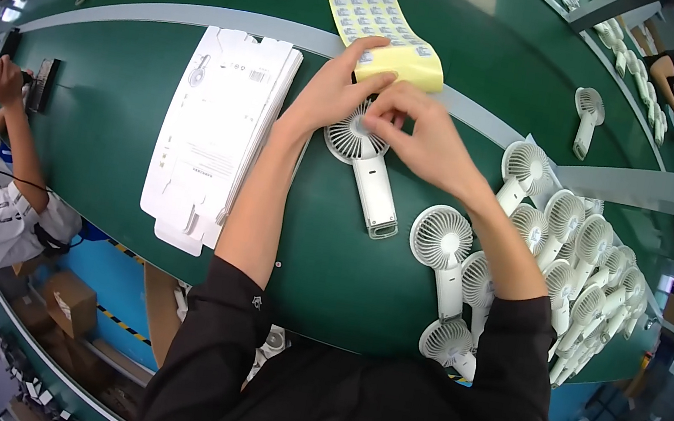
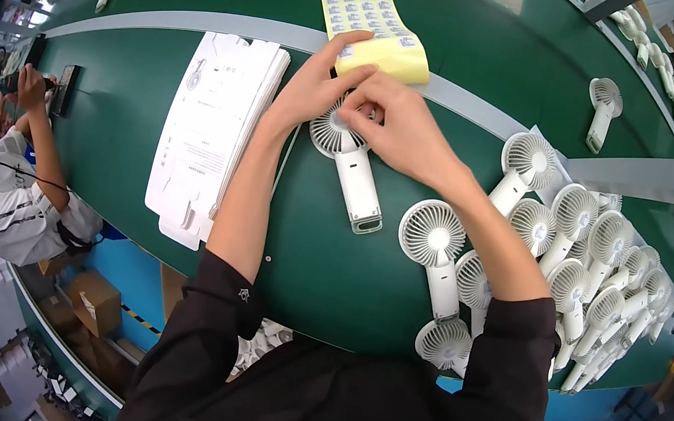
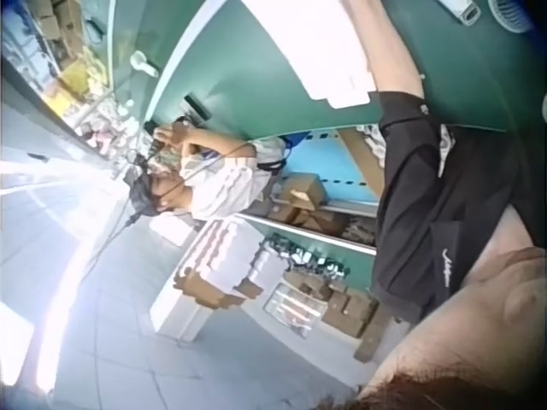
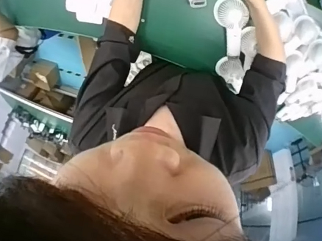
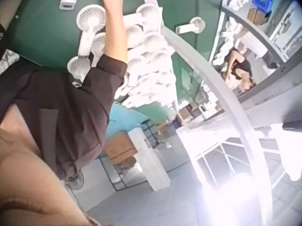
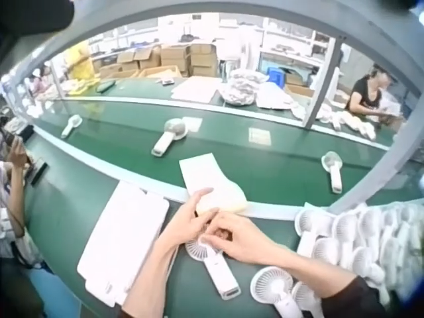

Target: Apply stickers to small handheld fans on an assembly line.

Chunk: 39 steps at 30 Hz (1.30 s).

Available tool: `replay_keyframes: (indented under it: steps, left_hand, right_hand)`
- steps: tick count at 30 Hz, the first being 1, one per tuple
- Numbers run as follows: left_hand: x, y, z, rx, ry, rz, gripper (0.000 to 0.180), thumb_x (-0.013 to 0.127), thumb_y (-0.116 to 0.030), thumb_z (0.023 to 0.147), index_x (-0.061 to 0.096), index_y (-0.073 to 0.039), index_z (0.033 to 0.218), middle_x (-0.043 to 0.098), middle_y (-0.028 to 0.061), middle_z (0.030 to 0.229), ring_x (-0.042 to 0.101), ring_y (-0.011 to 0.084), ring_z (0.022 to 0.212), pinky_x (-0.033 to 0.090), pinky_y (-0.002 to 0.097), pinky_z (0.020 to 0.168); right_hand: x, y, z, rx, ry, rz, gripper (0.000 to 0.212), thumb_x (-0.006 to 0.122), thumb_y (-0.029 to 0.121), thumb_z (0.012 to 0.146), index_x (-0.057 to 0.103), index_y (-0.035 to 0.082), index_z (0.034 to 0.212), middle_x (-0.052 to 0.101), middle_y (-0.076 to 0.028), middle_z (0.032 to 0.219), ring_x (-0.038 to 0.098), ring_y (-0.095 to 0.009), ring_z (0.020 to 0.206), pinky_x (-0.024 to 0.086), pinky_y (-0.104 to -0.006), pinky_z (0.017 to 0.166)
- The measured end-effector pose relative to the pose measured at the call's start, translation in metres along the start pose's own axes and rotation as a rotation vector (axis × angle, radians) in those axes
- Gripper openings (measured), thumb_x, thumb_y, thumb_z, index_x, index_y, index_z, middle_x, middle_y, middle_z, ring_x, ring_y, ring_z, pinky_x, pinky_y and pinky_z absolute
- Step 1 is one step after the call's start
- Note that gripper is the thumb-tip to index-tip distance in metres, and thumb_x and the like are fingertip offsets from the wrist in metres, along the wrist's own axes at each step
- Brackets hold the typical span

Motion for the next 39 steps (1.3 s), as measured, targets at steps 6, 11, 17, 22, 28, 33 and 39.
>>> replay_keyframes:
  steps: [6, 11, 17, 22, 28, 33, 39]
  left_hand:
    - [-0.001, 0.004, -0.001, -0.012, -0.049, 0.030, 0.052, 0.067, -0.031, 0.096, 0.051, -0.007, 0.139, 0.061, 0.0176, 0.130, 0.058, 0.0251, 0.119, 0.046, 0.0342, 0.102]
    - [0.001, 0.003, 0.001, -0.040, -0.039, 0.048, 0.051, 0.066, -0.031, 0.097, 0.051, -0.008, 0.139, 0.061, 0.0179, 0.130, 0.059, 0.0249, 0.119, 0.047, 0.0344, 0.101]
    - [0.001, 0.003, 0.001, -0.001, -0.041, 0.068, 0.053, 0.066, -0.029, 0.096, 0.048, -0.004, 0.140, 0.063, 0.0216, 0.126, 0.063, 0.0288, 0.113, 0.048, 0.0354, 0.098]
    - [0.002, 0.003, 0.002, 0.004, -0.041, 0.062, 0.052, 0.066, -0.029, 0.096, 0.048, -0.004, 0.139, 0.064, 0.0212, 0.124, 0.064, 0.0279, 0.112, 0.048, 0.0352, 0.097]
    - [0.001, 0.005, 0.001, -0.012, -0.039, 0.052, 0.050, 0.065, -0.029, 0.097, 0.049, -0.006, 0.139, 0.065, 0.0209, 0.122, 0.064, 0.0278, 0.111, 0.049, 0.0353, 0.096]
    - [0.001, 0.005, 0.000, -0.031, -0.027, 0.032, 0.050, 0.064, -0.030, 0.097, 0.049, -0.006, 0.139, 0.065, 0.0212, 0.123, 0.064, 0.0284, 0.110, 0.049, 0.0356, 0.096]
    - [0.001, 0.004, 0.000, -0.059, 0.017, 0.073, 0.045, 0.059, -0.029, 0.101, 0.050, -0.009, 0.141, 0.060, 0.0180, 0.131, 0.058, 0.0239, 0.119, 0.045, 0.0326, 0.101]
  right_hand:
    - [0.008, -0.005, 0.001, 0.071, 0.056, -0.029, 0.012, 0.072, 0.011, 0.090, 0.065, 0.001, 0.092, 0.059, -0.003, 0.084, 0.052, -0.012, 0.072, 0.046, -0.0273, 0.069]
    - [0.005, -0.008, 0.003, 0.092, 0.099, -0.045, 0.012, 0.072, 0.012, 0.091, 0.065, 0.001, 0.092, 0.059, -0.002, 0.084, 0.051, -0.012, 0.071, 0.046, -0.0274, 0.069]
    - [0.005, -0.010, 0.005, 0.087, 0.110, -0.036, 0.012, 0.072, 0.012, 0.091, 0.065, 0.002, 0.092, 0.060, -0.001, 0.084, 0.050, -0.011, 0.071, 0.046, -0.0275, 0.068]
    - [0.005, -0.010, 0.004, 0.068, 0.106, -0.030, 0.012, 0.071, 0.011, 0.091, 0.065, 0.002, 0.091, 0.060, -0.001, 0.083, 0.051, -0.011, 0.071, 0.046, -0.0277, 0.068]
    - [0.007, -0.007, 0.004, 0.022, 0.085, -0.059, 0.012, 0.071, 0.011, 0.091, 0.064, 0.001, 0.091, 0.060, -0.002, 0.083, 0.051, -0.012, 0.071, 0.046, -0.0280, 0.068]
    - [0.011, -0.008, 0.002, -0.240, -0.012, -0.225, 0.016, 0.071, 0.013, 0.091, 0.060, 0.001, 0.088, 0.057, -0.005, 0.083, 0.053, -0.017, 0.072, 0.046, -0.0311, 0.067]
    - [0.004, -0.016, 0.004, 0.071, 0.065, -0.336, 0.026, 0.069, 0.021, 0.094, 0.052, 0.002, 0.090, 0.058, -0.010, 0.082, 0.056, -0.027, 0.071, 0.042, -0.0394, 0.061]
Point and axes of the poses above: each hand's wrist, its own z-axis towards the middle knuckle, its own x-axis out of the palm, y = z × x, the point moved 3 cm from there along z, towards the middle knuckle
